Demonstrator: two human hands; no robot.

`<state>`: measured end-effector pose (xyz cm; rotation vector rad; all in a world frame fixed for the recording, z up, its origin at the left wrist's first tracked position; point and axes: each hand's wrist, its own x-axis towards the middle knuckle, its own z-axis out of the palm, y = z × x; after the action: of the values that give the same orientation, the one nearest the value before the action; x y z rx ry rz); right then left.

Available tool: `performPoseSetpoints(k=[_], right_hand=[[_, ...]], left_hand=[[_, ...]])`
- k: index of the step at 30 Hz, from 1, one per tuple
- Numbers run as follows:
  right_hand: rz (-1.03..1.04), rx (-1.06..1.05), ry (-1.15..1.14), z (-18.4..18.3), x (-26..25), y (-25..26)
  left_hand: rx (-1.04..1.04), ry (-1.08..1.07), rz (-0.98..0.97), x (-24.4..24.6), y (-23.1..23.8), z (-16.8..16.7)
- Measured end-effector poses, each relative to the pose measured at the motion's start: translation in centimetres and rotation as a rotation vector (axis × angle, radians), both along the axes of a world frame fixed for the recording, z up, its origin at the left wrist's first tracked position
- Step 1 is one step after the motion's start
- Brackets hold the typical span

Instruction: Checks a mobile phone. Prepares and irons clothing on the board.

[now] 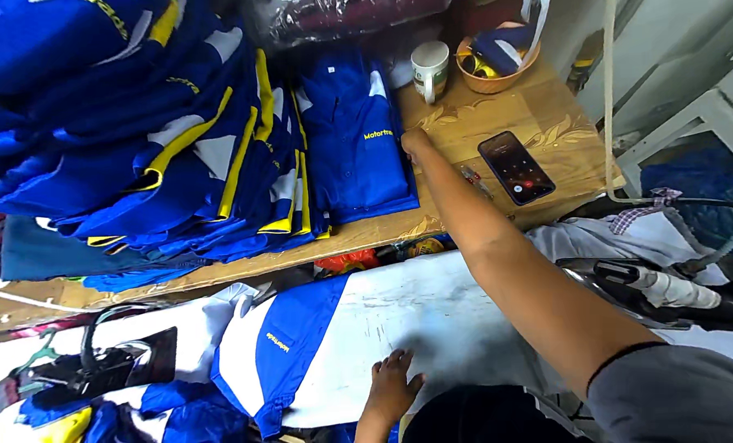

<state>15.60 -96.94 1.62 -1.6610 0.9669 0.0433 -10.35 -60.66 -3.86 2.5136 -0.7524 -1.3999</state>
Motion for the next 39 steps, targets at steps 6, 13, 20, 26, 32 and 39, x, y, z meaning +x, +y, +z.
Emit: performPoseSetpoints(k=[6,13,20,26,32,39], right_hand=[[0.058,-0.197,0.046,-0.6,-1.5,-2.5],[0.229,-0.940,-0.375,1.5,-4.3,0.9],[1.003,-1.162,-0.559,-5.5,-6.3,7.5],[1.015,-1.117,-0.491,-4.3,-7.1,6.8],[0.630,-0.979,-0.516,0.4,-9.1,3.6],[0.327,-0.383,-0.033,0.6,-11.0,-0.4]], left_hand=[[-0.483,-0.271,0.033,5.1,-5.5,3.7],[-0.658,-0.963,0.166,16.6,-10.8,1.8],[-0.445,-1.036,0.222,19.3,-10.5,-1.0],[-0.465,-1.019,0.284,16.4,-9.1,-0.8],[-0.665,-0.613,0.597,16.7,-8.9,0.5],[-0.840,-0.431,0.751,17.6,-10.1,0.7]])
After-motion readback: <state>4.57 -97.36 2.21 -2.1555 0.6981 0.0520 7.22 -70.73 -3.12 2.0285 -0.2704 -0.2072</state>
